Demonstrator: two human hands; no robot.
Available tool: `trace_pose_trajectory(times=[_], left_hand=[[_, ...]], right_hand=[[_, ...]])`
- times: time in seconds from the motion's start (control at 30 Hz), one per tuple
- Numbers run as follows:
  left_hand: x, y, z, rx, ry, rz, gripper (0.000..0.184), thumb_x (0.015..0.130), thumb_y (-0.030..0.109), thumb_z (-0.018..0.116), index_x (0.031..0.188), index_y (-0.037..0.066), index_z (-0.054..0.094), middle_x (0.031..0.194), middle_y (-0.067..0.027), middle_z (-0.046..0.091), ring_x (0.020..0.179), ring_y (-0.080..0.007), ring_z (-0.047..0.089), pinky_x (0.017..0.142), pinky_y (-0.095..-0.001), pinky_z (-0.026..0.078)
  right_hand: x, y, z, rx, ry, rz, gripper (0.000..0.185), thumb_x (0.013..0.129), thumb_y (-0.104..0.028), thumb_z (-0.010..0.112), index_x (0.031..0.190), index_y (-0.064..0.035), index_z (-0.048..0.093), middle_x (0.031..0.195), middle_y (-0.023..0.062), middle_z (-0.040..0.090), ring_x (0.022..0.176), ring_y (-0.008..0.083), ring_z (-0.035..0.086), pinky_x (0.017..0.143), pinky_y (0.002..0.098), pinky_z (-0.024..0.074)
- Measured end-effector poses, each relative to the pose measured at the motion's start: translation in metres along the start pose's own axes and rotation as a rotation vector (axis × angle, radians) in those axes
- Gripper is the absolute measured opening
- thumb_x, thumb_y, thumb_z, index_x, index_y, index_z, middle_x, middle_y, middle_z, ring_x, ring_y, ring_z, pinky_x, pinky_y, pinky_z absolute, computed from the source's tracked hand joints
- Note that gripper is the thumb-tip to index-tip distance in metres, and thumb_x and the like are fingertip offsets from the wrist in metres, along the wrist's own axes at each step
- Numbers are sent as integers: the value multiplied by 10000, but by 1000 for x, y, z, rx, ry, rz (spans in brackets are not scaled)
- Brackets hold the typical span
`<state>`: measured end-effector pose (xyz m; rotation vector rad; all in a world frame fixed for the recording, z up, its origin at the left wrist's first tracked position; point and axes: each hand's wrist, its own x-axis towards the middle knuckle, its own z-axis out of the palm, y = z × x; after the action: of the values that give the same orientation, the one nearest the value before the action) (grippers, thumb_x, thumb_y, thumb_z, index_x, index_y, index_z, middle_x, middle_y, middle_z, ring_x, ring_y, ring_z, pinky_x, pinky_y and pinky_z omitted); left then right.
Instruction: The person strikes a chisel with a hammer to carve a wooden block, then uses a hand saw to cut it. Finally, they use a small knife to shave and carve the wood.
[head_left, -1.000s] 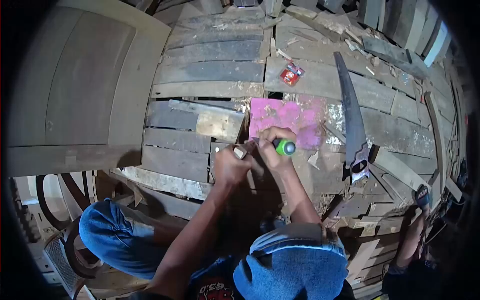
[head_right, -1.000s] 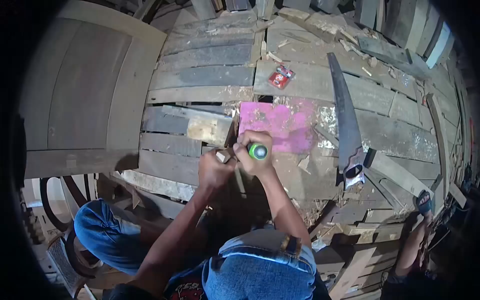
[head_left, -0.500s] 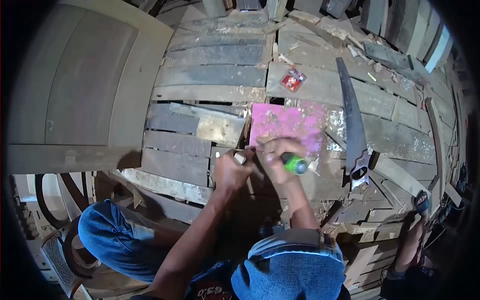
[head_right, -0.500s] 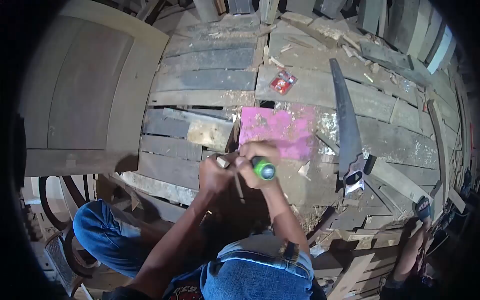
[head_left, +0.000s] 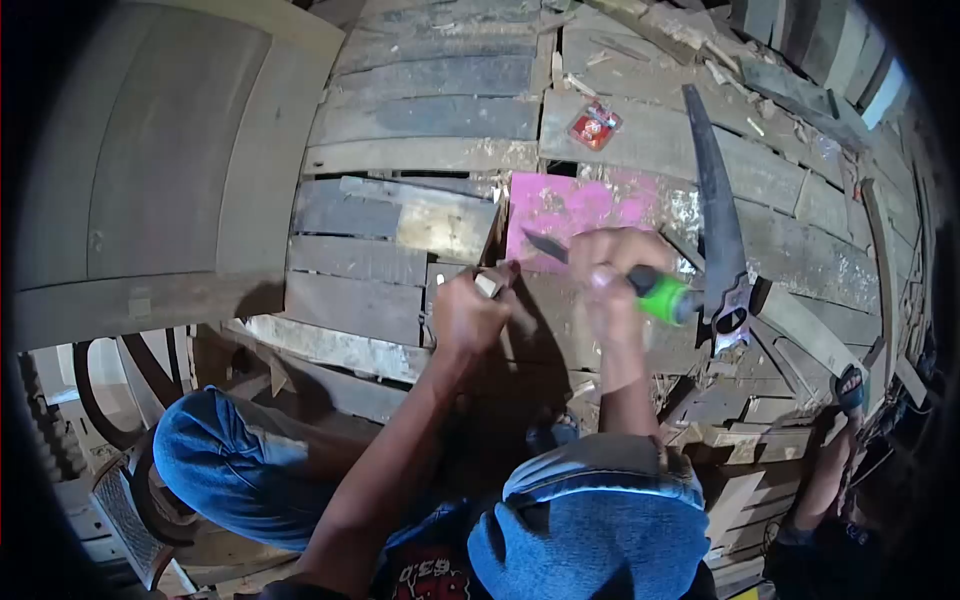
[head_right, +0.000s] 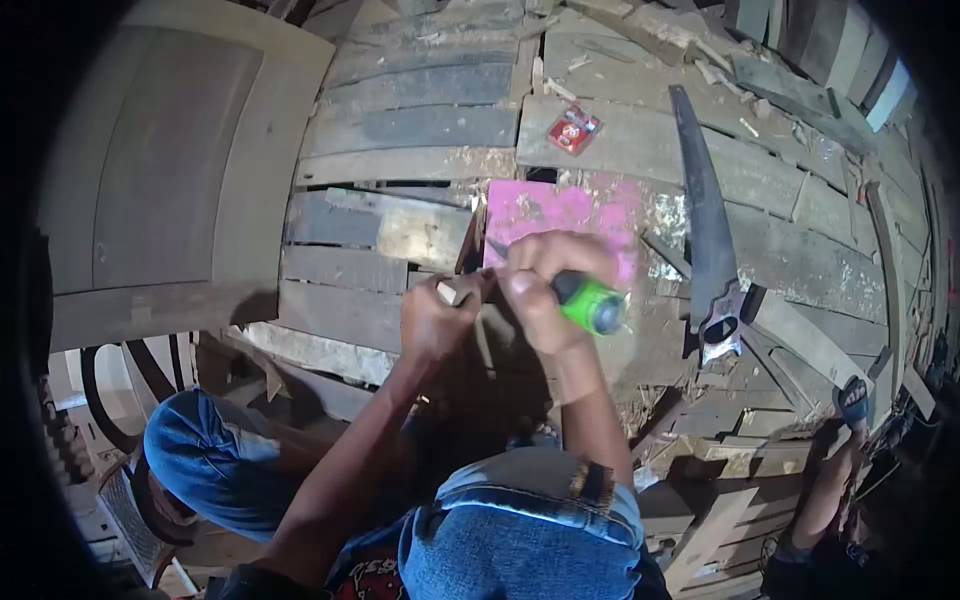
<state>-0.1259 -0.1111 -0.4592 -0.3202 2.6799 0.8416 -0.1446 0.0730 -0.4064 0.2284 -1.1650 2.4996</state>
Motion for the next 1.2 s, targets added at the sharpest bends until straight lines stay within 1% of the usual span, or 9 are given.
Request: trace_pose_trajectory(times=[0.1, 0.3, 0.47, 0.57, 0.63, 0.83, 0.93, 1.1, 1.2], left_hand=[[3, 3, 1, -14, -15, -5, 429, 774, 326, 825, 985, -40, 749, 876, -289, 734, 872, -432, 744, 760, -500, 602], [6, -2, 1, -10, -10, 46, 441, 777, 350, 835, 985, -28, 742, 883, -274, 741, 873, -428, 745, 763, -494, 600], [8, 5, -11, -111, -67, -26, 454, 776, 341, 840, 999, -45, 761, 850, -284, 735, 848, -401, 758, 748, -459, 598], [11, -1, -5, -77, -13, 20, 437, 780, 323, 834, 993, -50, 758, 844, -285, 733, 834, -394, 760, 737, -458, 597], [2, 8, -12, -48, -44, -2, 427, 770, 318, 834, 978, -46, 755, 874, -280, 737, 867, -401, 754, 761, -472, 597], [9, -4, 6, 3, 8, 23, 386, 793, 347, 803, 1025, 41, 766, 919, -275, 737, 916, -430, 735, 785, -482, 595], [5, 3, 1, -27, 10, 14, 424, 798, 348, 797, 949, -44, 740, 875, -302, 724, 884, -434, 740, 761, -490, 598], [4, 5, -5, -74, 15, 105, 442, 771, 342, 815, 937, -58, 729, 861, -299, 727, 864, -455, 737, 737, -506, 599], [3, 6, -6, -28, -1, 18, 439, 762, 315, 826, 970, -61, 735, 873, -289, 736, 870, -435, 745, 747, -481, 606]], right_hand=[[2, -19, 6, 46, -68, -74, 322, 852, -48, 707, 708, -117, 428, 575, -3, 376, 498, 112, 364, 496, 304, 334], [-36, 84, -29, -392, 13, 82, 282, 779, 15, 661, 633, -35, 426, 609, 53, 520, 540, 133, 463, 519, 317, 367], [14, -23, 15, 54, 15, -52, 371, 855, -28, 677, 641, -90, 381, 588, -10, 439, 505, 100, 356, 484, 292, 296], [1, 2, 10, 75, 26, 10, 375, 863, -38, 686, 640, -101, 391, 576, -8, 445, 488, 107, 391, 471, 291, 307], [-37, 88, -25, -412, -74, 151, 309, 798, -8, 667, 628, -51, 413, 585, 33, 503, 506, 123, 447, 485, 311, 347], [-8, 34, -7, -107, -41, -11, 357, 849, -14, 683, 648, -81, 395, 568, 3, 437, 478, 113, 367, 488, 312, 308], [10, -15, 22, -43, -74, -120, 399, 866, -48, 718, 661, -105, 380, 566, -28, 389, 462, 117, 348, 481, 321, 295], [-39, 84, -10, -447, -147, 97, 273, 791, -20, 692, 659, -27, 453, 606, 25, 491, 542, 112, 445, 504, 306, 359], [-28, 80, -25, -304, 4, 100, 253, 780, -12, 689, 655, -25, 470, 627, 21, 512, 547, 106, 434, 517, 302, 359]])
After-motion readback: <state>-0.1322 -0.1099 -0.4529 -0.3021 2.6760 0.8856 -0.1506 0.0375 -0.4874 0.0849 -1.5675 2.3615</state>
